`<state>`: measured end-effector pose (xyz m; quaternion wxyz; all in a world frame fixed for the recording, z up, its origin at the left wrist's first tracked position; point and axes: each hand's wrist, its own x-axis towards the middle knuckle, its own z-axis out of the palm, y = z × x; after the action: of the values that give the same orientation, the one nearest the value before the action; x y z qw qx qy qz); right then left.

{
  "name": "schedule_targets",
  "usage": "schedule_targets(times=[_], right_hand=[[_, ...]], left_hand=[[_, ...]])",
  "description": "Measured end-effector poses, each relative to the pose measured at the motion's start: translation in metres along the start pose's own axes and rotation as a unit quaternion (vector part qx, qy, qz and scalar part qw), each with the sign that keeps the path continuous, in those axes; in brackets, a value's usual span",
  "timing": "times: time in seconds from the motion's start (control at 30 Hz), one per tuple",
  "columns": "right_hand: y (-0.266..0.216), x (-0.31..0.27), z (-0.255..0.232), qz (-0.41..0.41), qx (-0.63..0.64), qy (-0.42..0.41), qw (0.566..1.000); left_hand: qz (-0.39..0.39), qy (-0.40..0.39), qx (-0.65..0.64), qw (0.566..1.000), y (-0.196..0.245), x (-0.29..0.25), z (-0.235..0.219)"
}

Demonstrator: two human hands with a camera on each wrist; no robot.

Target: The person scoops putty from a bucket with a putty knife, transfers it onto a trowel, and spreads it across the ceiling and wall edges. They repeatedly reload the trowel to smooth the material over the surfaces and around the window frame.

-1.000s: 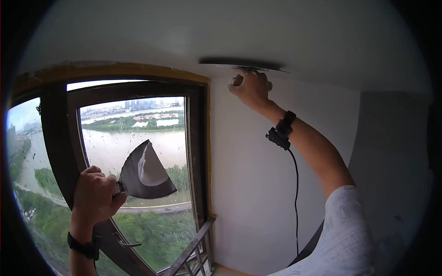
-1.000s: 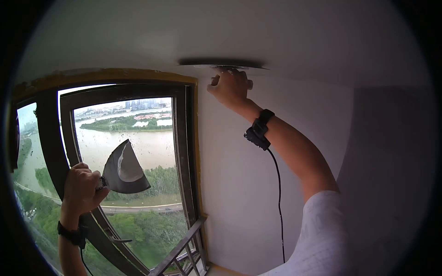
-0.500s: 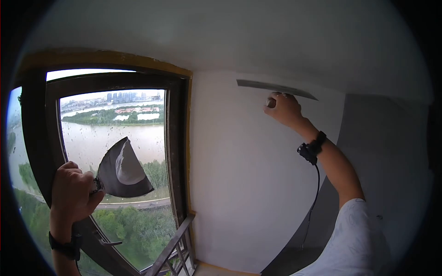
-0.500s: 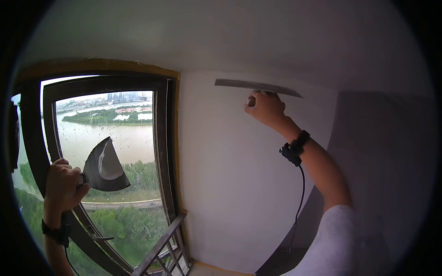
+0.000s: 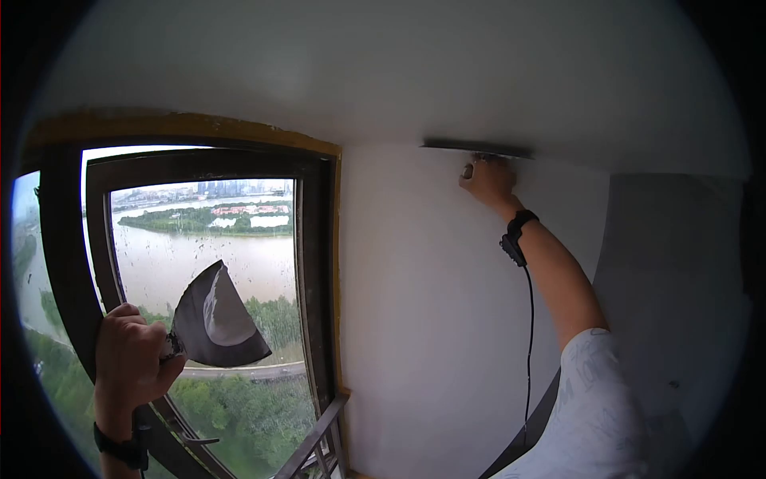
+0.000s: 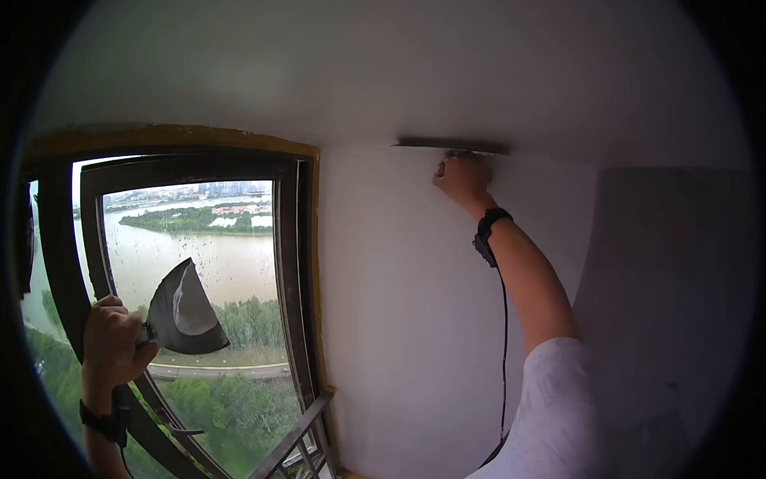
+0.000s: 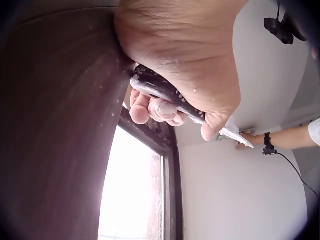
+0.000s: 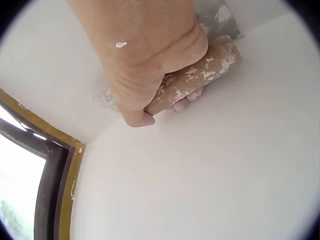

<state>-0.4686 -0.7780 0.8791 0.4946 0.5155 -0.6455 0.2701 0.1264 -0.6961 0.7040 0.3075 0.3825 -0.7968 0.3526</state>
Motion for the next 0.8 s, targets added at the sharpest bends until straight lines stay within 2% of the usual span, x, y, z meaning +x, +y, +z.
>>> schedule_targets(times=[0.07,0.1,0.17,0.2,0.23,0.3,0.37,0.43,0.47,0.53,0.6,0.63,0.7,0.73,0.77,0.8], right_hand=[[-0.004,-0.007,-0.001,-0.032,0.019,0.124,0.992],[-0.010,-0.015,-0.015,-0.029,0.014,0.127,0.991],[-0.014,-0.030,-0.047,-0.060,0.101,0.178,0.977],[-0.010,-0.038,-0.063,-0.093,0.113,0.216,0.965],[-0.006,-0.046,-0.082,-0.094,0.105,0.215,0.966],[-0.007,-0.069,-0.136,-0.155,0.181,0.262,0.935],[-0.008,-0.091,-0.190,-0.125,0.306,0.201,0.922],[-0.010,-0.114,-0.242,-0.073,0.357,0.161,0.917],[-0.008,-0.122,-0.258,-0.079,0.367,0.183,0.909],[0.003,-0.135,-0.281,-0.082,0.371,0.201,0.903],[0.021,-0.149,-0.297,-0.120,0.345,0.295,0.883],[0.030,-0.154,-0.296,-0.115,0.340,0.292,0.887],[0.050,-0.158,-0.280,-0.138,0.307,0.144,0.931],[0.055,-0.156,-0.269,-0.102,0.234,0.065,0.965],[0.060,-0.151,-0.254,-0.065,0.158,-0.014,0.985],[0.070,-0.143,-0.230,-0.050,0.116,-0.054,0.990]], left_hand=[[-0.003,0.007,0.014,1.000,-0.001,0.000,-0.001],[0.001,0.012,0.014,1.000,-0.001,-0.001,-0.001],[-0.005,0.020,0.008,1.000,-0.002,-0.002,0.005],[-0.032,-0.011,-0.003,0.999,-0.003,-0.005,0.006],[-0.030,-0.007,-0.010,0.999,-0.003,-0.006,0.008],[-0.018,0.047,0.022,0.998,-0.001,-0.009,0.011],[-0.019,0.040,0.009,0.999,-0.006,-0.012,0.017],[-0.046,0.017,0.006,0.999,-0.006,-0.011,0.018],[-0.036,0.060,0.015,0.997,-0.006,-0.013,0.021],[-0.048,0.040,0.006,0.998,-0.009,-0.014,0.022],[-0.054,0.031,0.004,0.998,-0.016,-0.017,0.029],[-0.048,0.029,-0.001,0.998,-0.017,-0.019,0.033],[-0.030,0.070,0.014,0.997,-0.021,-0.024,0.038],[0.012,0.092,0.015,0.996,-0.024,-0.026,0.039],[0.016,0.094,0.014,0.995,-0.025,-0.027,0.041],[0.020,0.095,0.018,0.995,-0.026,-0.027,0.041]])
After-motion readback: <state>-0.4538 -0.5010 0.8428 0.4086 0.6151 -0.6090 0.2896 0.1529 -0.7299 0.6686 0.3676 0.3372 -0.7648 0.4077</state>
